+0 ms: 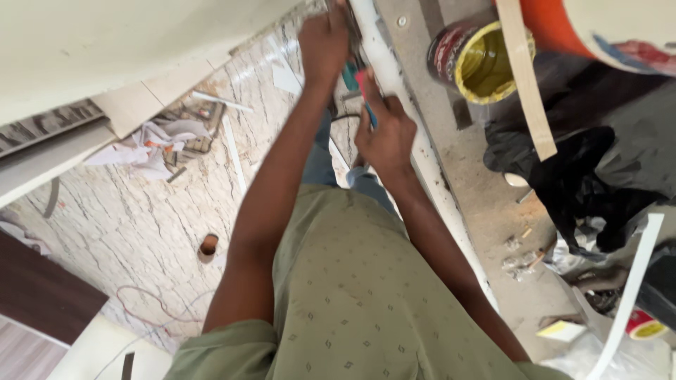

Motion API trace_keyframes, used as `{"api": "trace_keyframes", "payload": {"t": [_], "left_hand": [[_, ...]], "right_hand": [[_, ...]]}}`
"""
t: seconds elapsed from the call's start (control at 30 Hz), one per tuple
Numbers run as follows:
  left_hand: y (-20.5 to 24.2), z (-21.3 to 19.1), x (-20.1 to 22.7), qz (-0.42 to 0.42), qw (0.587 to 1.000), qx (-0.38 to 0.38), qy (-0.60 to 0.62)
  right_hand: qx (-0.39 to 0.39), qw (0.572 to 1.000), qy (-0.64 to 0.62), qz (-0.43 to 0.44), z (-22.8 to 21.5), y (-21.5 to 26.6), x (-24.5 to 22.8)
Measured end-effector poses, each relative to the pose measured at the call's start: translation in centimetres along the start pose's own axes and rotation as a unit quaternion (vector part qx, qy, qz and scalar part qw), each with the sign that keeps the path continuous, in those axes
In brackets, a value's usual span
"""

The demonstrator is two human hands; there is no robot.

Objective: The person chisels the surface and edges of a white beam using a hand chisel, removing material while moving along its length.

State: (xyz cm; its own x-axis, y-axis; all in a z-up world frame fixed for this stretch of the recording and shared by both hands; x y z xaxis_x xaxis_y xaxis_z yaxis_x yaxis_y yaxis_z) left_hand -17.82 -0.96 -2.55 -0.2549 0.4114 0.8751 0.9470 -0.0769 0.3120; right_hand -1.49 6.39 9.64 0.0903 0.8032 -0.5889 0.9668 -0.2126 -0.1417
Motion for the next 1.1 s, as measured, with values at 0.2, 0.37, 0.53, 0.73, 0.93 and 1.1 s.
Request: {"api": "trace_keyframes", "payload": {"t": [0.2, 0.37, 0.53, 0.73, 0.93, 1.1], "left_hand": [[-3.0, 0.6, -0.6, -0.113, 0.993, -0.013, 0.027], [-3.2, 0.6, -0.7, 0.000, 1.000, -0.019, 0.002], [-4.4, 0.2, 0.7, -0.062, 0.993, 0.007, 0.096], [-3.6, 0.1, 0.4, -0.093, 0.987, -0.035, 0.127], [-4.1, 0.1, 0.5, -0.103, 0.989, -0.030, 0.101], [-1.7, -1.0, 1.0, -0.028, 0.996, -0.079, 0.010]], "right_hand": [[-0.023, 0.999, 0.024, 0.000, 1.0, -1.9, 0.6], [-0.007, 1.000, 0.010, -0.007, 1.2, -2.3, 0.5], [-0.011, 1.000, 0.024, -0.008, 0.9, -3.8, 0.5], [-0.026, 1.000, 0.015, 0.006, 1.3, -3.1, 0.7], [-0.002, 1.000, 0.010, -0.003, 1.8, -3.4, 1.1], [0.029, 0.999, 0.012, -0.019, 1.6, -1.7, 0.3]]}}
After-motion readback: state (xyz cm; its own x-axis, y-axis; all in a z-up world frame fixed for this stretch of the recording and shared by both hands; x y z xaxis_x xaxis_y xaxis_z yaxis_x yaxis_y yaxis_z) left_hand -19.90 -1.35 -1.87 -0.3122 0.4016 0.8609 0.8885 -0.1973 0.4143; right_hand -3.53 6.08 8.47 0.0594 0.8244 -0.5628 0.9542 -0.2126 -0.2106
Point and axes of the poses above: each hand's wrist, its own y-axis away from the middle knuckle, its own z-axis out of the palm, x = y × z, the point moved 4 cm from there along -y, towards the middle knuckle, and after that the axes turned 12 degrees about -z, right-handed, at the moved point
